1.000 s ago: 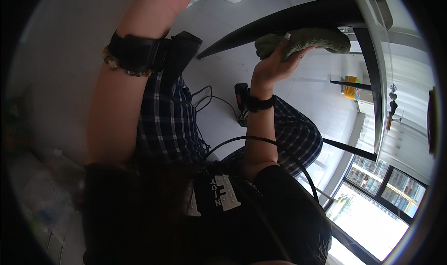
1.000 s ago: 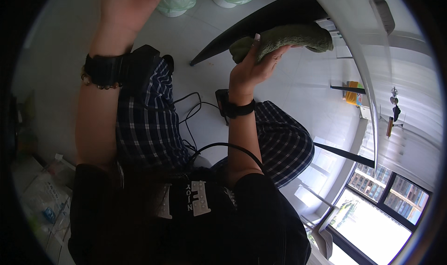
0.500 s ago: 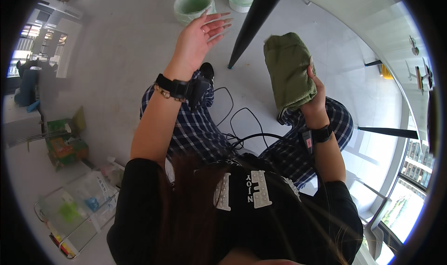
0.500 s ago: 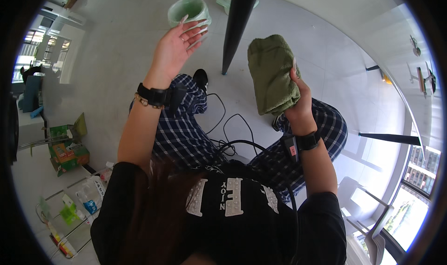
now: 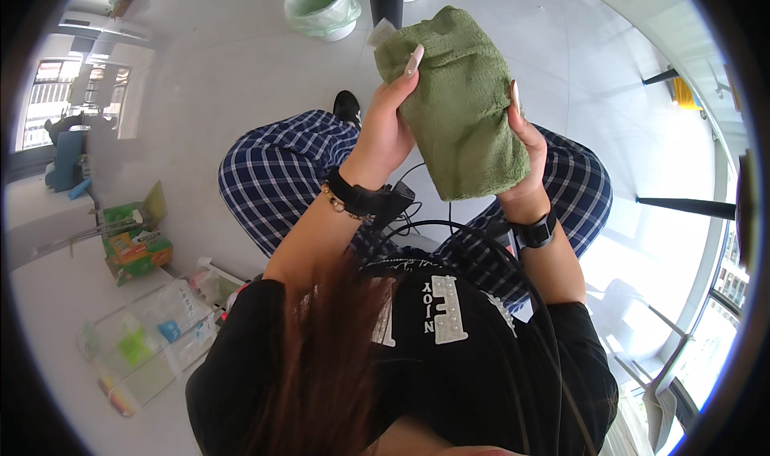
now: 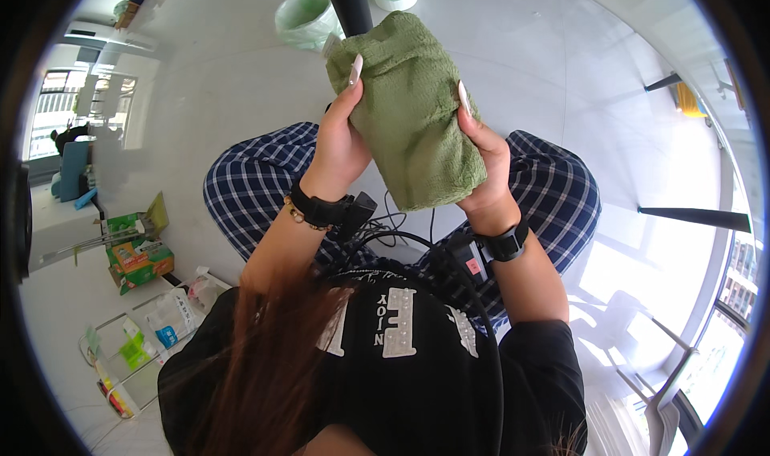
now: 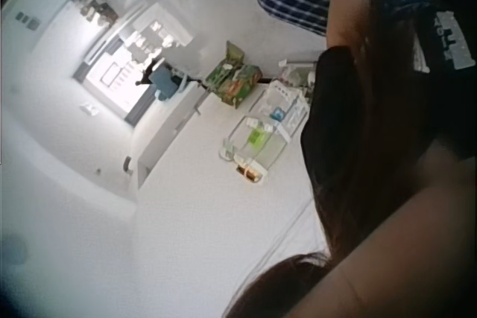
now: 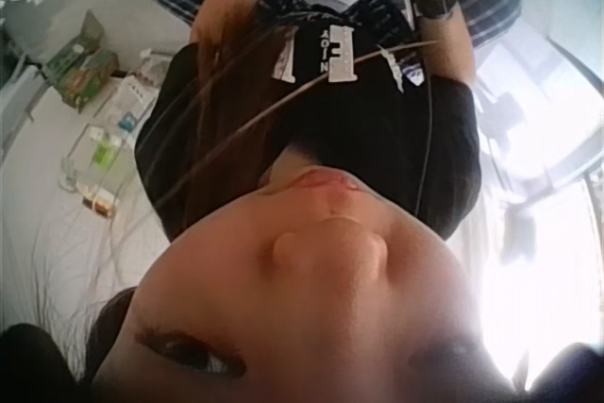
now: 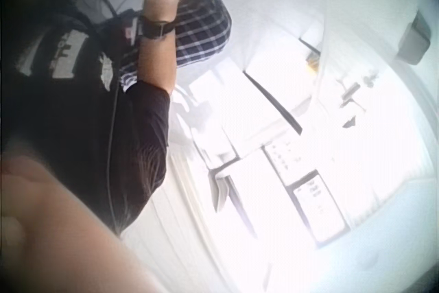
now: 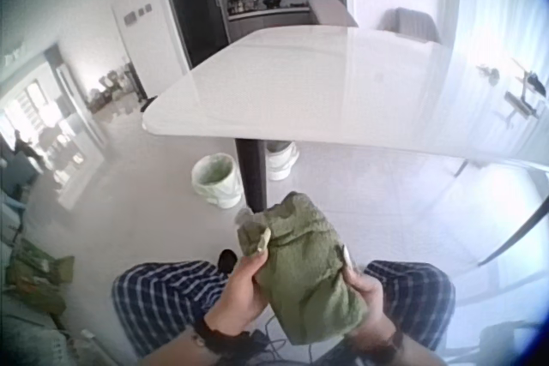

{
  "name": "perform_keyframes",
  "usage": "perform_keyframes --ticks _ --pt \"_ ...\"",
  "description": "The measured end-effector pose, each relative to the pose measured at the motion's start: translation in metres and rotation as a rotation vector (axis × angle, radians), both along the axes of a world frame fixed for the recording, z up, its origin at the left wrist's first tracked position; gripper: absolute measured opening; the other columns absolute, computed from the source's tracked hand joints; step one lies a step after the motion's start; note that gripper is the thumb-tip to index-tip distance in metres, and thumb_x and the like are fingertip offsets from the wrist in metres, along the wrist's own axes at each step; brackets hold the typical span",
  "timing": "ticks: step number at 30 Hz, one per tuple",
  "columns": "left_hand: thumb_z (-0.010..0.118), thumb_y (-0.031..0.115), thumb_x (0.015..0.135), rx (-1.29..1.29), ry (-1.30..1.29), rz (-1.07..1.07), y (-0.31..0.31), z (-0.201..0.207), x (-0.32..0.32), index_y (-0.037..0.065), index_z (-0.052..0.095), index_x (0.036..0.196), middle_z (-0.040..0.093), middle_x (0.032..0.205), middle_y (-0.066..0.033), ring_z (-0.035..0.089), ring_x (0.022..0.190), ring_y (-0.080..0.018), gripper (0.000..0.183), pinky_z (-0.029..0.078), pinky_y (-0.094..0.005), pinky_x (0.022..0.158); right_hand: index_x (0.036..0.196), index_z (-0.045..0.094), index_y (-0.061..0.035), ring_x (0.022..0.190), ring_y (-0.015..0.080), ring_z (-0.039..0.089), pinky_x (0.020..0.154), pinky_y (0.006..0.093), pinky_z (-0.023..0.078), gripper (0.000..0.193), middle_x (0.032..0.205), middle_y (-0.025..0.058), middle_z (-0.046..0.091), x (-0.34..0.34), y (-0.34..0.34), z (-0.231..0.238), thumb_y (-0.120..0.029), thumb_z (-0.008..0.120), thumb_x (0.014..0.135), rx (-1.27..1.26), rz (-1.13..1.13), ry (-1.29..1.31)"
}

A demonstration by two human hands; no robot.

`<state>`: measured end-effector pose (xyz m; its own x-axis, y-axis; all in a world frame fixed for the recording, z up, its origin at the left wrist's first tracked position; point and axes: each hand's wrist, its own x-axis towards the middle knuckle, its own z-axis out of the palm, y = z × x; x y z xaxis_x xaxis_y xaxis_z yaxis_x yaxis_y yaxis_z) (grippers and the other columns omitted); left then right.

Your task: Cleaning and wiping down the underside and surface of a white table with a green cloth.

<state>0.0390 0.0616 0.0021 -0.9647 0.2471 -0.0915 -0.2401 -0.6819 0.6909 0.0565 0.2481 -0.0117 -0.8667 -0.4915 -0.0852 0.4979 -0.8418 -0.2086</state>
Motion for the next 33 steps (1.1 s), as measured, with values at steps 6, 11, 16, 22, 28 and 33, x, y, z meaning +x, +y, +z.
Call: perform_keyframes --ticks 6,11,16,22,28,33 --pt "0.050 0.041 0.100 -0.106 0.041 0.089 0.000 0.006 0.000 0.001 0.040 0.140 0.051 0.137 -0.0100 0.050 0.126 -0.0228 0.057 0.040 -0.0402 0.106 0.142 0.041 -0.0023 0.122 0.0318 0.055 0.104 0.0451 0.045 0.053 0.136 0.0186 0.053 0.001 0.001 -0.005 -0.023 0.055 0.095 0.036 -0.007 0.004" --pt "0.043 0.050 0.101 -0.013 -0.018 0.154 0.005 0.009 0.003 0.003 0.041 0.139 0.052 0.136 -0.0116 0.051 0.125 -0.0245 0.060 0.043 -0.0418 0.105 0.140 0.042 0.0006 0.120 0.0314 0.057 0.104 0.0437 0.045 0.053 0.135 0.0195 0.054 0.001 0.000 -0.010 -0.022 0.054 0.094 0.092 0.014 0.028" --pt "0.040 0.054 0.100 0.033 -0.059 0.163 0.002 0.012 0.001 0.004 0.039 0.140 0.050 0.138 -0.0136 0.050 0.127 -0.0265 0.064 0.043 -0.0442 0.105 0.132 0.048 0.0084 0.111 0.0237 0.060 0.096 0.0355 0.048 0.047 0.119 0.0185 0.062 -0.002 -0.008 0.008 -0.019 0.050 0.095 0.327 -0.088 0.044" --pt "0.043 0.053 0.099 -0.002 -0.136 0.244 -0.011 0.010 0.003 0.005 0.034 0.143 0.047 0.140 -0.0142 0.048 0.129 -0.0283 0.066 0.041 -0.0457 0.107 0.133 0.054 0.0012 0.108 0.0201 0.058 0.096 0.0309 0.044 0.045 0.118 0.0116 0.063 -0.015 -0.010 0.021 -0.025 0.051 0.096 1.275 -0.228 0.253" --pt "0.044 0.047 0.101 0.001 -0.096 0.308 -0.005 -0.005 0.006 0.003 0.036 0.142 0.050 0.137 -0.0134 0.051 0.126 -0.0257 0.060 0.042 -0.0439 0.106 0.136 0.051 0.0013 0.133 0.0346 0.045 0.110 0.0418 0.036 0.047 0.143 0.0207 0.047 -0.011 -0.026 0.004 -0.003 0.060 0.091 1.538 -0.766 1.018" --pt "0.041 0.034 0.105 -0.053 0.002 0.268 0.026 0.002 0.017 0.000 0.042 0.138 0.053 0.134 -0.0103 0.054 0.121 -0.0189 0.047 0.044 -0.0346 0.103 0.149 0.025 0.0069 0.145 0.0418 0.021 0.116 0.0441 0.023 0.075 0.154 0.0297 0.025 -0.007 -0.049 -0.003 -0.027 0.061 0.093 1.482 -0.498 0.970"
